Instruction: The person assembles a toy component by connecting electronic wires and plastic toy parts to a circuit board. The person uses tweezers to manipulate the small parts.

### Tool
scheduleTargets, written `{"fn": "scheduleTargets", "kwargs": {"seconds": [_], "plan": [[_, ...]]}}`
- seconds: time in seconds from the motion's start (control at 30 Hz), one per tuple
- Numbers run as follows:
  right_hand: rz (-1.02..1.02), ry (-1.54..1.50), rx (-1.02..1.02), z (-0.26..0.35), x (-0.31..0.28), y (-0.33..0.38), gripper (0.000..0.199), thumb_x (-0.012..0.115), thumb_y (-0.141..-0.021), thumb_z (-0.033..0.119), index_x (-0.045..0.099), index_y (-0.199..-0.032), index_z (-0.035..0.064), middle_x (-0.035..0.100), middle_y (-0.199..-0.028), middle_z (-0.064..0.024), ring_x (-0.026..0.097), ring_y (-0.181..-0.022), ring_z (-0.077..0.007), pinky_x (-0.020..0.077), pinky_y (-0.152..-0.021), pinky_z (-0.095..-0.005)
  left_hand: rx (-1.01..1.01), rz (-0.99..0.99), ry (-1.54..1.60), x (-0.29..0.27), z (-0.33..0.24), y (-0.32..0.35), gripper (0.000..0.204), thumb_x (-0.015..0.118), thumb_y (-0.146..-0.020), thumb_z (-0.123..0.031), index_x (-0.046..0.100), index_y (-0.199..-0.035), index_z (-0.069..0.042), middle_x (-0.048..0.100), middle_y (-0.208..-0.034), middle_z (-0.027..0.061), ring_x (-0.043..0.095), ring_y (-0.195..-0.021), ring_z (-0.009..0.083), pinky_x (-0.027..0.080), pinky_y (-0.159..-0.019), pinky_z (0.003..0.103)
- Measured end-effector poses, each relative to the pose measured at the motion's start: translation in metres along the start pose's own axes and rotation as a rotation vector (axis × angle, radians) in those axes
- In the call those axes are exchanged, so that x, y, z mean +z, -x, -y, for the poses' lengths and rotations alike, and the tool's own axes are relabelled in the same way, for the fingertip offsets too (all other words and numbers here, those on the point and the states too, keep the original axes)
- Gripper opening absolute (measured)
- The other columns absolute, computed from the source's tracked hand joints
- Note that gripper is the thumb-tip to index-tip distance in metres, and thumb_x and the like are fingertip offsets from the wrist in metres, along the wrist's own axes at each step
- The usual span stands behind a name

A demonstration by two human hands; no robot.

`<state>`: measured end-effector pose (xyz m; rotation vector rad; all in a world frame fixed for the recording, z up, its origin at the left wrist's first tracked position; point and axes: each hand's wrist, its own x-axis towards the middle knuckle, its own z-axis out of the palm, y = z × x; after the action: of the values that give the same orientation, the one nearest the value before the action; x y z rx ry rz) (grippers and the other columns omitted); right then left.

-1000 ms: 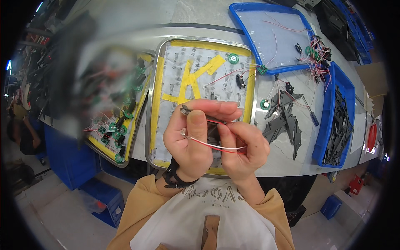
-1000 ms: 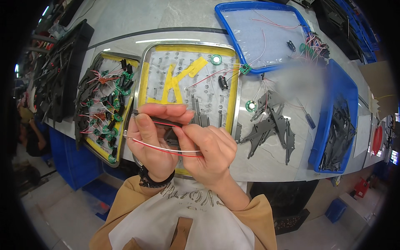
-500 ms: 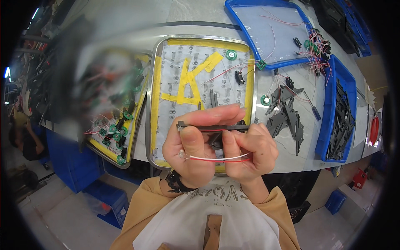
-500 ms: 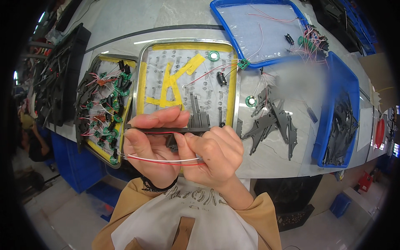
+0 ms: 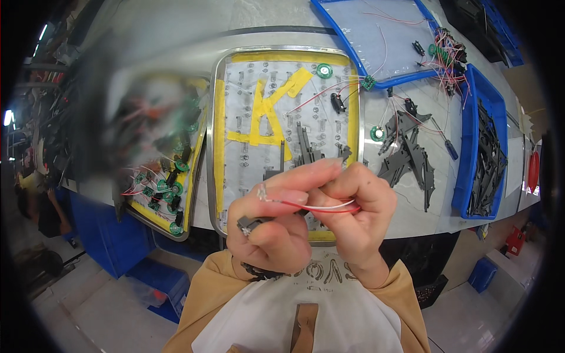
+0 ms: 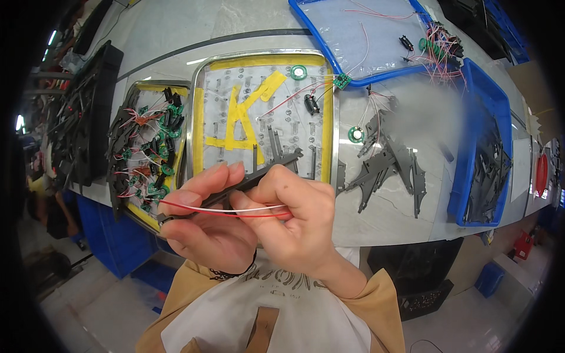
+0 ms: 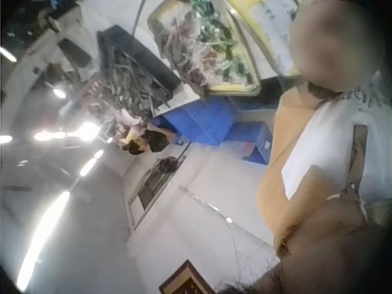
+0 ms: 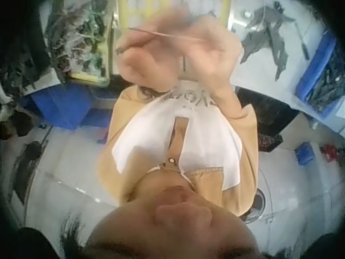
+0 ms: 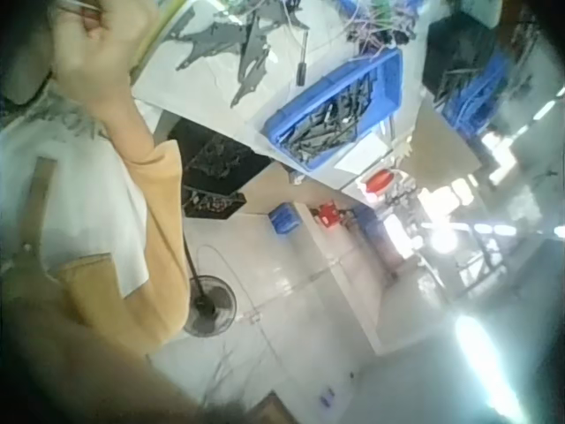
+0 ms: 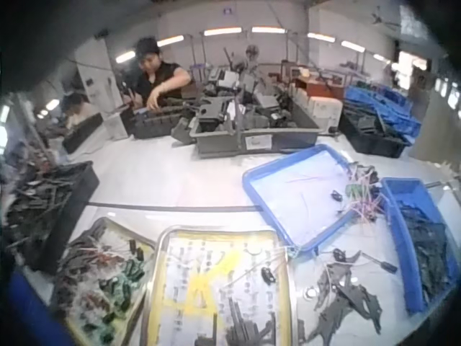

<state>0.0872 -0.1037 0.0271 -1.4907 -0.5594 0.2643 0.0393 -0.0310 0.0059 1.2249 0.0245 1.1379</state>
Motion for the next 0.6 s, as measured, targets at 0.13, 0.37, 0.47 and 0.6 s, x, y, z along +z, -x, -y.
{"fn": "scheduleTargets", "kwargs": {"seconds": [0.13, 0.37, 0.47, 0.6], "plan": [[0.149, -0.360, 0.305, 0.001, -0.012, -0.007, 0.012, 0.062, -0.069, -0.003, 0.052, -0.062, -0.0001, 0.052, -0.055, -0.0011, 0.044, -0.052, -0.0039, 0.0326, -0.047, -0.0190, 0.171, 0.075, -0.039, 0.003, 0.007, 0.001, 0.048, 0.025, -0.092, -0.043, 0.043, -0.100, 0.001, 0.057, -0.091, 0.0275, 0.061, -0.077, 0.0339, 0.051, -0.071, 0.041], [0.001, -0.087, 0.379, -0.027, -0.008, -0.011, 0.011, 0.062, -0.076, 0.004, 0.054, -0.069, 0.0011, 0.042, -0.052, 0.0058, 0.035, -0.052, 0.0012, 0.0236, -0.045, -0.0153, -0.341, -0.073, 0.049, -0.006, 0.023, -0.004, 0.020, 0.050, -0.084, 0.000, 0.044, -0.102, 0.003, 0.049, -0.113, 0.0245, 0.053, -0.104, 0.0303, 0.042, -0.089, 0.036], [-0.128, -0.265, 0.300, -0.038, 0.001, 0.001, 0.026, 0.062, -0.077, 0.004, 0.047, -0.097, 0.0010, 0.051, -0.063, 0.0014, 0.043, -0.051, -0.0011, 0.0303, -0.041, -0.0157, -0.477, -0.244, 0.224, -0.013, 0.022, -0.022, 0.022, 0.037, -0.091, -0.008, 0.038, -0.113, -0.004, 0.041, -0.124, 0.0214, 0.042, -0.117, 0.0327, 0.032, -0.098, 0.042], [0.027, -0.449, 0.476, -0.034, -0.005, 0.001, 0.026, 0.057, -0.081, 0.005, 0.044, -0.103, -0.0006, 0.056, -0.073, -0.0049, 0.051, -0.055, -0.0052, 0.0404, -0.043, -0.0178, -0.504, -0.239, 0.355, -0.008, 0.015, -0.022, 0.038, 0.035, -0.093, -0.016, 0.025, -0.127, -0.004, 0.039, -0.126, 0.0219, 0.039, -0.119, 0.0326, 0.029, -0.100, 0.043]]}}
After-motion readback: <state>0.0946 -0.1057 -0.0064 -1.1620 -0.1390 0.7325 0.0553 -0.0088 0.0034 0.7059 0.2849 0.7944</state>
